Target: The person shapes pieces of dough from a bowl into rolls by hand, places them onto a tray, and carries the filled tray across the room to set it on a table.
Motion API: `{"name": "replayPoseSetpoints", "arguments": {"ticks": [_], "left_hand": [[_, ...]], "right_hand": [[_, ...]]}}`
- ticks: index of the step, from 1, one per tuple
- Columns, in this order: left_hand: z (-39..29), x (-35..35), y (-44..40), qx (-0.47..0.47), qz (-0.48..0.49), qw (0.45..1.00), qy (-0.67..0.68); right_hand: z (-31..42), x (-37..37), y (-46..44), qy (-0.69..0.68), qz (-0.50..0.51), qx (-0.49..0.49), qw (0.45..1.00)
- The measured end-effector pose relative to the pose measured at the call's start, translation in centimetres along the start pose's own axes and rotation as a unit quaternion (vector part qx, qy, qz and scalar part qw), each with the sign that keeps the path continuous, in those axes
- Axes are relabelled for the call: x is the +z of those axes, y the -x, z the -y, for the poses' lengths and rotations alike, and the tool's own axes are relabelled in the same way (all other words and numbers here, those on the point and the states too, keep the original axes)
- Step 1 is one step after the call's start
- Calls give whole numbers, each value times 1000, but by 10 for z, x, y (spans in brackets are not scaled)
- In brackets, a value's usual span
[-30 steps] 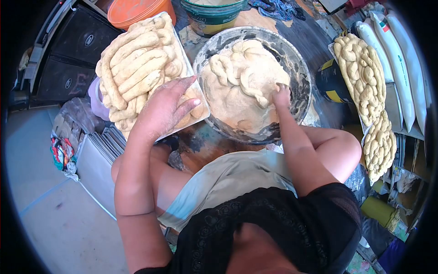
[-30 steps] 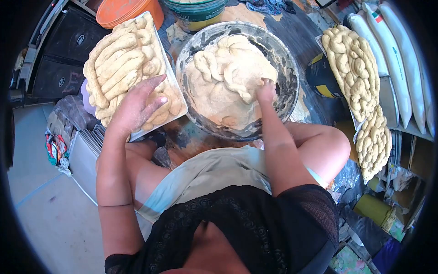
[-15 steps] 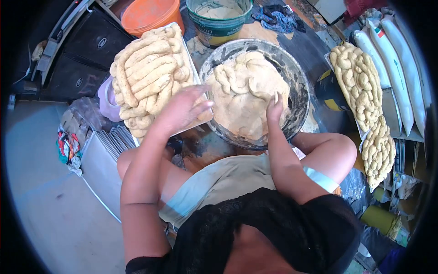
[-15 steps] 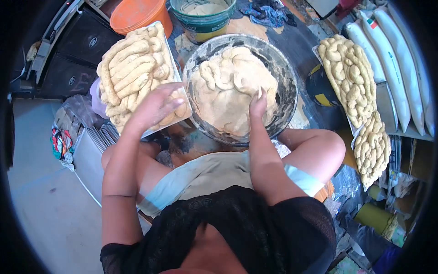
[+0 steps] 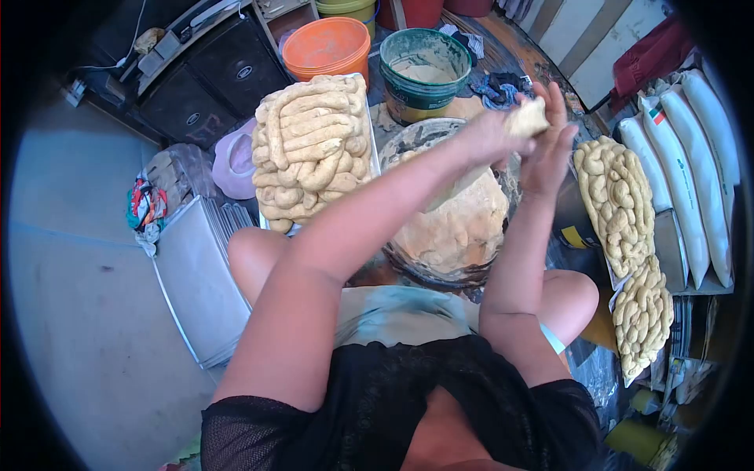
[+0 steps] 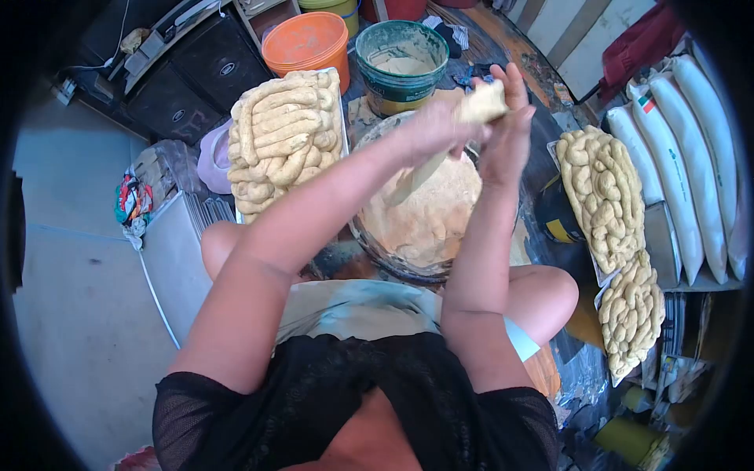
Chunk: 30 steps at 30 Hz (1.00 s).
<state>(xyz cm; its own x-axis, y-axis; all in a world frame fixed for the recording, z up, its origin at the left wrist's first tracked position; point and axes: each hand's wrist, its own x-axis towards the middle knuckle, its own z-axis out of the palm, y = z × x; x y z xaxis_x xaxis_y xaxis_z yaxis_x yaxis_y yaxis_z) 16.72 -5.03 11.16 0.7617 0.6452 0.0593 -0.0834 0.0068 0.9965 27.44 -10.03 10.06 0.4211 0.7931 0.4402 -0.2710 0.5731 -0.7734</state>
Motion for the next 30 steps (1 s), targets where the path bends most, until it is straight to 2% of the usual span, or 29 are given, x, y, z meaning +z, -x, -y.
{"name": "replayPoseSetpoints", "arguments": {"ticks": [1, 2, 3, 4, 5, 6, 7, 8, 9, 10, 11, 12, 13, 14, 15, 17, 19, 20, 22, 25, 26, 27, 28, 29, 30], "left_hand": [[-12, -1, -9, 41, -20, 999, 27], [-27, -3, -21, 71, -82, 993, 45], [-72, -4, -9, -6, -137, 991, 8], [-80, -12, -21, 108, -142, 976, 127], [-102, -23, -29, 141, -180, 965, 132], [-105, -40, -39, 235, -176, 949, 113], [-131, -47, -29, 185, -213, 946, 161], [-129, -79, -38, 183, -185, 938, 228], [-131, -91, -29, 202, -220, 923, 244], [-127, -103, -16, 196, -167, 922, 290], [-93, -151, -32, 161, -146, 930, 297], [-73, -153, -22, 151, -167, 949, 222], [-63, -146, -8, 140, -187, 961, 146], [-57, -137, 8, 45, -147, 986, 67], [-52, -127, 21, -51, -105, 993, -12], [-18, -108, 20, -215, 40, 975, -32], [-14, -85, 26, -172, 100, 975, -101], [-20, -80, 25, -102, 143, 982, -65], [-46, -70, 22, -33, 85, 996, 18], [-92, -72, 13, 134, 0, 991, 26], [-99, -78, 3, 196, -5, 978, 65], [-116, -70, 14, 209, -69, 962, 163], [-133, -61, 25, 232, -131, 930, 253], [-137, -82, 30, 239, -85, 924, 284], [-141, -105, 38, 245, -40, 916, 314]], "right_hand": [[-3, 4, 7, -28, 44, 22, 998], [-17, 20, 15, 37, -4, 55, 998], [-59, 10, 34, 138, 14, 74, 988], [-102, 1, 53, 237, 36, 90, 967], [-127, 1, 79, 296, 70, 96, 948], [-153, -11, 93, 367, 130, 105, 915], [-180, -35, 107, 411, 172, 164, 880], [-199, -56, 117, 449, 212, 224, 839], [-206, -71, 118, 382, 166, 290, 861], [-211, -82, 113, 311, 120, 352, 875], [-214, -87, 106, 236, 73, 409, 878], [-201, -81, 92, 109, 11, 375, 921], [-175, -69, 69, 65, 24, 372, 926], [-150, -53, 48, -45, 27, 351, 935], [-124, -36, 25, -57, 62, 332, 940], [-69, 2, -8, 129, 137, 252, 949], [-24, 27, -21, 177, 145, 181, 957], [-15, 31, -22, 179, 145, 157, 960], [-1, 37, -17, 163, 143, 101, 971], [-44, 31, 20, 326, 14, 111, 939], [-93, 10, 46, 415, 35, 55, 908], [-119, -3, 78, 394, 67, 148, 905], [-159, -31, 112, 521, 150, 236, 806], [-199, -73, 155, 562, 265, 244, 744], [-213, -103, 186, 515, 336, 304, 728]]}}
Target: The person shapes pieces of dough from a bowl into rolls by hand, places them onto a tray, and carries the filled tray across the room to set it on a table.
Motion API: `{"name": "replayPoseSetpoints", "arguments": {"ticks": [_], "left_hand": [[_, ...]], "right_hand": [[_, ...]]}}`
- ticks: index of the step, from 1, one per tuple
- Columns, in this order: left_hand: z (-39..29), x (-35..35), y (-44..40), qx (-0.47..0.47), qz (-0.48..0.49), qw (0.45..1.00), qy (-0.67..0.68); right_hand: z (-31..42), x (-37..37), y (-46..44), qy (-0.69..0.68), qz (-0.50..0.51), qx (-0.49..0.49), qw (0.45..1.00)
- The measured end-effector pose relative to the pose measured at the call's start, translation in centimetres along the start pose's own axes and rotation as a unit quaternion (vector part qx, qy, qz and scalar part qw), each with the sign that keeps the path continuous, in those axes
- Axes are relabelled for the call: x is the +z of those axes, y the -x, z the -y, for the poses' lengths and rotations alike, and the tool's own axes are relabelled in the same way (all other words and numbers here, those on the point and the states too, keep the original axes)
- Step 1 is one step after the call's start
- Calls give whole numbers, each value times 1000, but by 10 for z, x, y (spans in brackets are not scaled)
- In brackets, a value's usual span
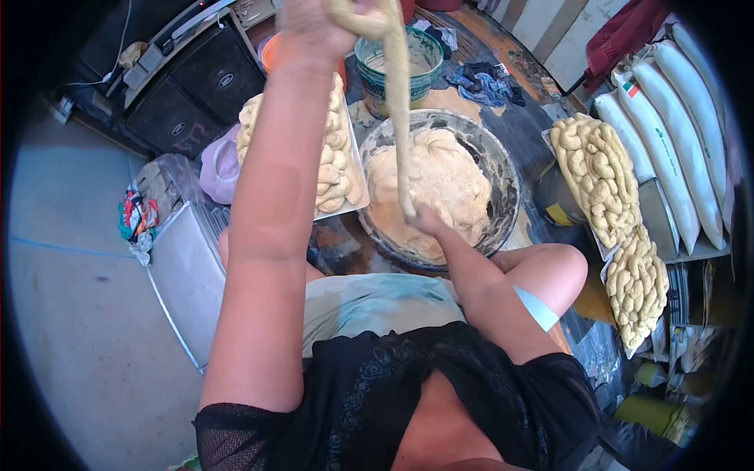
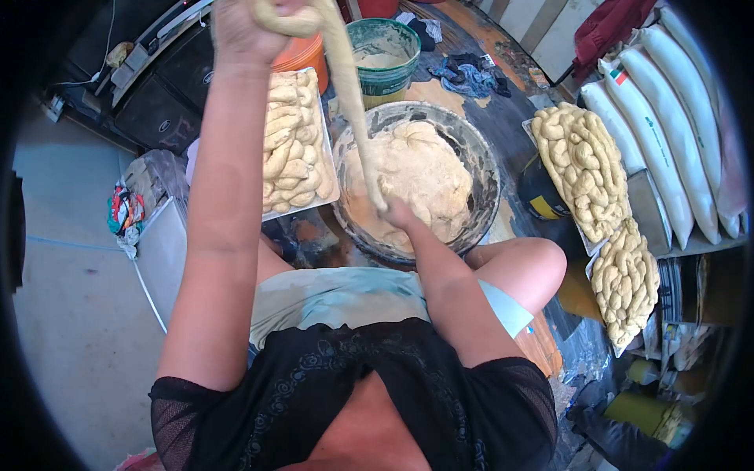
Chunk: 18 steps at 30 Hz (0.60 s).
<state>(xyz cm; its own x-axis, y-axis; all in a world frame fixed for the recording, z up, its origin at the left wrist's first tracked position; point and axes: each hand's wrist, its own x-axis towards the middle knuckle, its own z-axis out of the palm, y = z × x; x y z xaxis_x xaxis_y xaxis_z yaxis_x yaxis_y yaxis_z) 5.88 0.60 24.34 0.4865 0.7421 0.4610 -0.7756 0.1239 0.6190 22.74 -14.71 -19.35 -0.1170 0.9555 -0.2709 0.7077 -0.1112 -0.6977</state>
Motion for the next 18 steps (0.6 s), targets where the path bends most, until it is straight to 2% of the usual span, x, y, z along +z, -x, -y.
{"name": "replayPoseSetpoints", "arguments": {"ticks": [1, 3, 5, 7, 8, 9, 10, 11, 12, 15, 17, 18], "left_hand": [[-16, -18, 4, 18, 130, 989, 74], [-18, -19, 32, 86, -31, 994, 56], [-8, -60, 63, -8, 15, 1000, 13], [19, -67, 103, -82, -79, 993, -45], [33, -86, 118, -127, -36, 986, -99], [51, -86, 134, -172, -55, 977, -114], [68, -106, 149, -250, -40, 956, -146], [71, -98, 160, -333, -21, 925, -181], [80, -100, 169, -401, -11, 901, -164], [105, -80, 191, -305, -37, 948, -80], [94, -62, 180, -182, -32, 982, -47], [82, -56, 170, -138, -38, 989, -46]], "right_hand": [[-11, 13, 1, -121, -44, 37, 991], [-22, 25, -1, -353, -126, 112, 920], [0, -23, -20, -538, -99, 74, 834], [49, -83, -24, -536, -88, 1, 839], [84, -111, -21, -494, -90, -44, 864], [119, -135, -13, -450, -90, -88, 884], [148, -154, -2, -389, -70, -104, 913], [173, -171, 8, -325, -49, -120, 937], [196, -183, 20, -288, -48, -135, 947], [235, -196, 49, -175, -71, -187, 964], [237, -193, 62, -104, -119, -220, 963], [230, -185, 62, -206, -88, -152, 963]]}}
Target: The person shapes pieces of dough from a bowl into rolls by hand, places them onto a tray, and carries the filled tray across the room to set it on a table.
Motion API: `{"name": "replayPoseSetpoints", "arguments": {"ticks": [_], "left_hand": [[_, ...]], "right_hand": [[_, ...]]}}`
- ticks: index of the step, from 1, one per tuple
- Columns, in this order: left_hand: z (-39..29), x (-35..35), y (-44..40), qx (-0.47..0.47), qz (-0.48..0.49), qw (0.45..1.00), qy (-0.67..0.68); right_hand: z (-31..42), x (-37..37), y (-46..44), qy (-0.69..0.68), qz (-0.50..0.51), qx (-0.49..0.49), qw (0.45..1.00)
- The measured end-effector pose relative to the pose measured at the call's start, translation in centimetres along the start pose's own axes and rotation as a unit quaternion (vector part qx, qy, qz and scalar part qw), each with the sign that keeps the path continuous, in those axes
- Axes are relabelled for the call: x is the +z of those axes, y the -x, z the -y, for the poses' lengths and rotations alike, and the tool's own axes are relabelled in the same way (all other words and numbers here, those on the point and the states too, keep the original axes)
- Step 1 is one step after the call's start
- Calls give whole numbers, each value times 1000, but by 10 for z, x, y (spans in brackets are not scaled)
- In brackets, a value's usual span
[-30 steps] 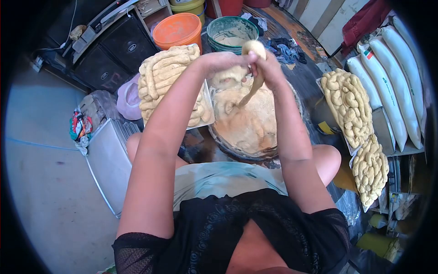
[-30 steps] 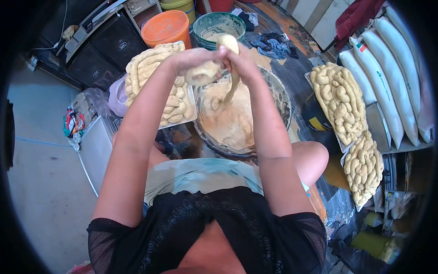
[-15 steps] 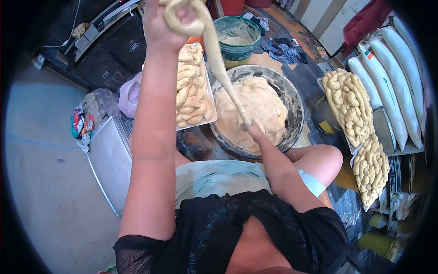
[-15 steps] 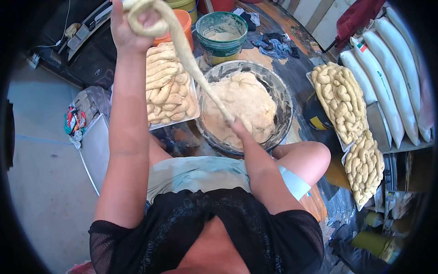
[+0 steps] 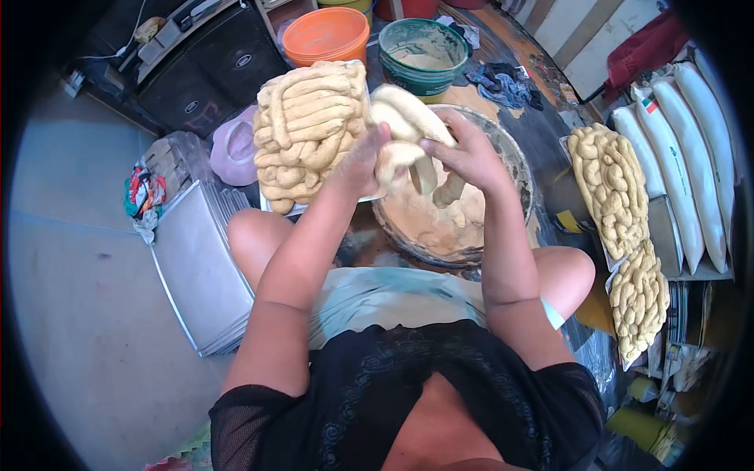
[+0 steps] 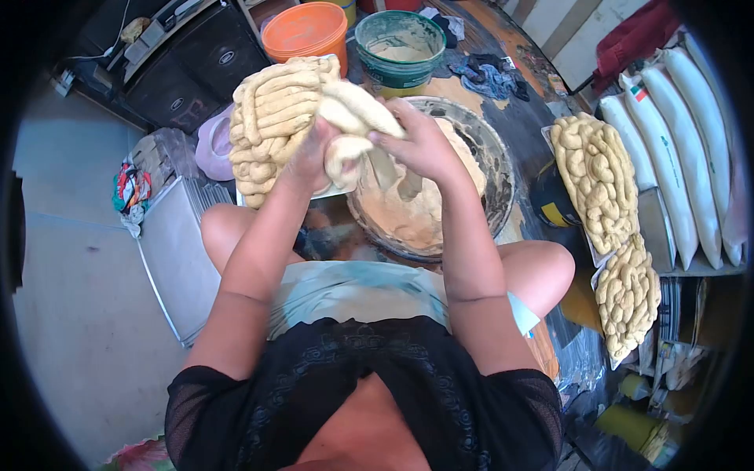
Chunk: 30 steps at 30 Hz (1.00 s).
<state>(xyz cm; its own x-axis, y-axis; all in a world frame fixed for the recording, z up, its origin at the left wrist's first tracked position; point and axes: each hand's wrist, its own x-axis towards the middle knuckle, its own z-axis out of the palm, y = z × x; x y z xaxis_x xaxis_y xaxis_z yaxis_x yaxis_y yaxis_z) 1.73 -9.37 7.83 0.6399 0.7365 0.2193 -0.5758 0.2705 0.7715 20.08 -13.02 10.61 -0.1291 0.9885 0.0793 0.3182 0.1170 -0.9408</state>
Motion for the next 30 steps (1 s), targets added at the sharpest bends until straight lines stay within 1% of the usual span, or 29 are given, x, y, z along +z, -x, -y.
{"name": "replayPoseSetpoints", "arguments": {"ticks": [1, 3, 4, 5, 7, 8, 9, 10, 11, 12, 14, 15, 16, 17, 18, 19, 21, 22, 23, 25, 26, 29, 30], "left_hand": [[-9, 0, -5, 45, -6, 999, 4], [-23, -9, -8, 93, -3, 995, 37], [-37, -11, -2, 99, -1, 994, 37], [-50, -12, 4, 114, -2, 993, 29], [-74, -12, 20, 157, -8, 988, 3], [-79, -24, 31, 174, -12, 985, 19], [-89, -31, 40, 213, -47, 976, -2], [-95, -34, 52, 214, -75, 973, -42], [-100, -39, 63, 214, -103, 968, -79], [-105, -48, 74, 207, -111, 967, -94], [-107, -64, 91, 216, -136, 963, -88], [-109, -73, 97, 211, -135, 964, -90], [-111, -82, 103, 206, -133, 965, -91], [-109, -77, 101, 218, -154, 959, -100], [-108, -76, 99, 231, -173, 951, -109], [-108, -80, 101, 211, -182, 953, -116], [-109, -87, 103, 173, -200, 956, -129], [-107, -87, 103, 163, -220, 954, -119], [-107, -94, 104, 115, -245, 944, -189], [-105, -111, 104, 15, -292, 900, -323], [-103, -112, 99, -9, -297, 876, -381], [-101, -113, 85, -24, -331, 874, -356], [-104, -114, 83, -31, -319, 858, -401]], "right_hand": [[-25, 7, 2, 36, -26, 28, 999], [-107, 30, 3, 111, -80, 83, 987], [-154, 48, 9, 227, -83, 52, 969], [-198, 63, 19, 341, -84, 21, 936], [-246, 72, 43, 448, -19, -54, 892], [-252, 69, 36, 317, 5, 41, 948], [-256, 67, 22, 175, 30, 133, 975], [-254, 69, 9, 29, 57, 224, 973], [-253, 69, -9, 86, -18, 157, 984], [-236, 67, -32, 141, -91, 89, 982], [-168, 55, -89, 113, -45, 24, 992], [-145, 56, -116, 106, -52, -47, 992], [-118, 56, -145, 78, 3, -56, 995], [-95, 59, -174, 50, 58, -66, 995], [-76, 65, -202, 113, 68, -128, 983], [-64, 76, -229, 175, 79, -188, 963], [-50, 107, -284, 231, 51, -275, 932], [-47, 126, -306, 248, 20, -281, 927], [-46, 146, -321, 266, -10, -286, 921], [-62, 192, -337, 193, 3, -248, 949], [-72, 209, -343, 156, 11, -228, 961], [-82, 239, -338, 280, 19, -190, 941], [-86, 241, -336, 334, -13, -227, 915]]}}
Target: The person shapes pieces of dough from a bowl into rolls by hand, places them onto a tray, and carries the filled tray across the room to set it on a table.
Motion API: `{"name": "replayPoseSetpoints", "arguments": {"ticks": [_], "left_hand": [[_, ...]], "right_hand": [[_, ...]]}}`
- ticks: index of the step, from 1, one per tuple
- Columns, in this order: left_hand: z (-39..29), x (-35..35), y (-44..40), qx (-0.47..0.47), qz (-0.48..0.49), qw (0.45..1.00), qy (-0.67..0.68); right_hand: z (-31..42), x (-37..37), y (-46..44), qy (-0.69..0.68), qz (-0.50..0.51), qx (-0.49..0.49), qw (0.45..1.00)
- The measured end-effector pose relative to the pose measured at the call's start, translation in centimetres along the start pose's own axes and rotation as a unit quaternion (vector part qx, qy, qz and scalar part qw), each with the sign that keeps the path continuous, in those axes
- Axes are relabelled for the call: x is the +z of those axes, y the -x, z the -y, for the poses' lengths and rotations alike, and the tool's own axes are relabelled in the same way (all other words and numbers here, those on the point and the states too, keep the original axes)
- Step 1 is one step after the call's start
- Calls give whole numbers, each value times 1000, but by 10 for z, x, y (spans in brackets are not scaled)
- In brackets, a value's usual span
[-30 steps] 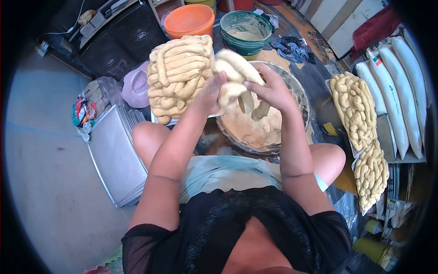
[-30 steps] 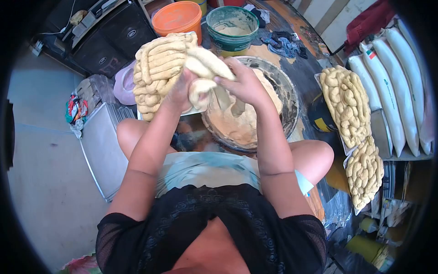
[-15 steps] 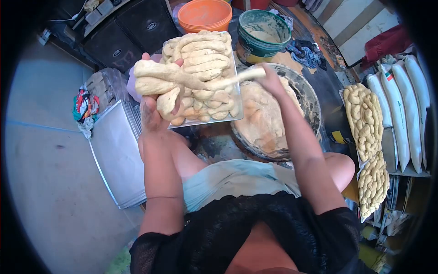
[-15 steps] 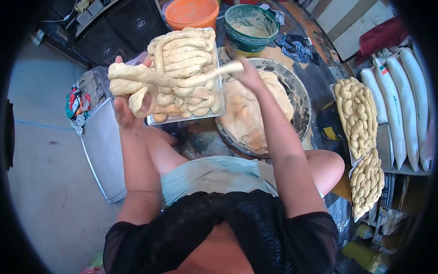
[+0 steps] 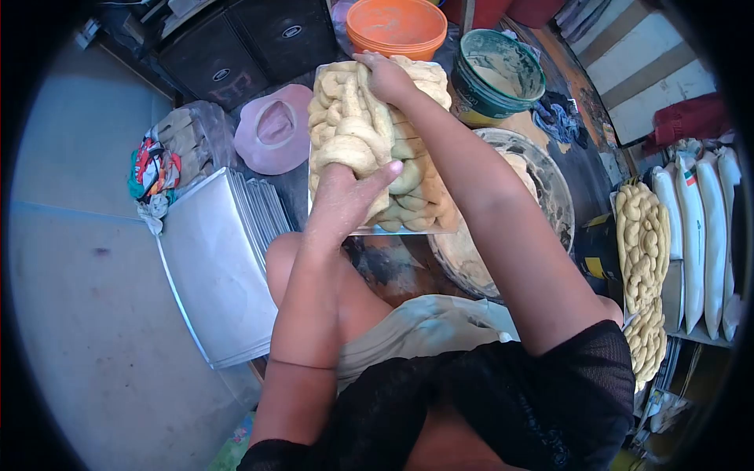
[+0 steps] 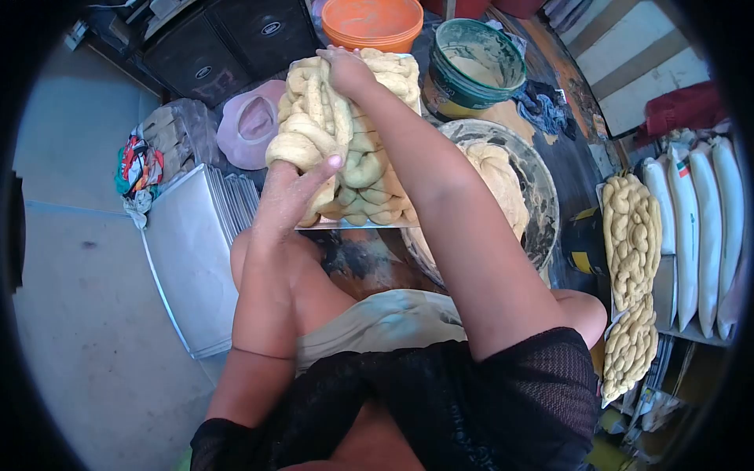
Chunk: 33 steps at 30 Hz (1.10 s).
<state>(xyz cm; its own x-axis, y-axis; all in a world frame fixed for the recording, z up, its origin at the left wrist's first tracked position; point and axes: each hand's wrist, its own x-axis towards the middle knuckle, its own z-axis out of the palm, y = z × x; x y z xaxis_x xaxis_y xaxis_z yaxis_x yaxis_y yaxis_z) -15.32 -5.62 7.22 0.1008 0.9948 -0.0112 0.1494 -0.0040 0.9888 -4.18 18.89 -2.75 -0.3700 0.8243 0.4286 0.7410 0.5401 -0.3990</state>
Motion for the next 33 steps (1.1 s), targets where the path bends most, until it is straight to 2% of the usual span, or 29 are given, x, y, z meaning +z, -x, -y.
{"name": "replayPoseSetpoints", "arguments": {"ticks": [3, 6, 7, 9, 10, 12, 13, 15, 16, 19, 20, 22, 23, 25, 27, 28, 29, 31, 33], "left_hand": [[8, -4, -6, 39, -44, 998, -36], [-3, -7, -1, 28, -89, 996, 2], [-3, -8, -1, 38, -91, 994, -44], [-3, -10, 0, 56, -91, 984, -140], [1, -8, -1, 64, -99, 986, -120], [-4, -7, -2, 63, -116, 967, -218], [-6, -6, -2, 62, -125, 955, -264], [-8, -7, -8, 27, -82, 942, -325], [-8, -8, -12, 9, -59, 932, -357], [6, -6, -35, 48, -53, 906, -418], [4, -6, -41, 49, -66, 929, -361], [-2, -5, -47, 48, -88, 965, -243], [-2, -3, -50, 89, -111, 976, -167], [-8, 2, -54, 171, -153, 973, -12], [-16, 3, -56, 179, -152, 971, 44], [-17, 2, -60, 196, -147, 968, 62], [-19, 1, -68, 214, -143, 963, 80], [-23, -6, -87, 209, -126, 966, -85], [-43, -12, -103, 202, -91, 931, -289]], "right_hand": [[15, -19, 16, -22, -158, 55, 986], [40, -39, 38, -175, 51, 166, 969], [42, -24, 49, -185, -40, 87, 978], [41, -14, 62, -312, -60, 85, 944], [46, -23, 68, -272, -42, 118, 954], [56, -49, 84, -191, -10, 178, 965], [60, -50, 93, -210, -10, 170, 963], [63, -49, 111, -249, -8, 157, 956], [61, -52, 117, -342, 17, 189, 920], [70, -81, 126, -492, 0, 210, 845], [76, -98, 129, -595, 61, 219, 771], [75, -99, 129, -556, 120, 156, 808], [73, -99, 129, -535, 148, 125, 822], [70, -110, 121, -405, 191, 62, 892], [74, -114, 111, -269, 193, -15, 943], [84, -126, 104, -334, 261, 20, 906], [77, -116, 95, -360, 240, 43, 901], [61, -97, 77, -411, 199, 89, 885], [56, -103, 74, -402, 195, 171, 878]]}}
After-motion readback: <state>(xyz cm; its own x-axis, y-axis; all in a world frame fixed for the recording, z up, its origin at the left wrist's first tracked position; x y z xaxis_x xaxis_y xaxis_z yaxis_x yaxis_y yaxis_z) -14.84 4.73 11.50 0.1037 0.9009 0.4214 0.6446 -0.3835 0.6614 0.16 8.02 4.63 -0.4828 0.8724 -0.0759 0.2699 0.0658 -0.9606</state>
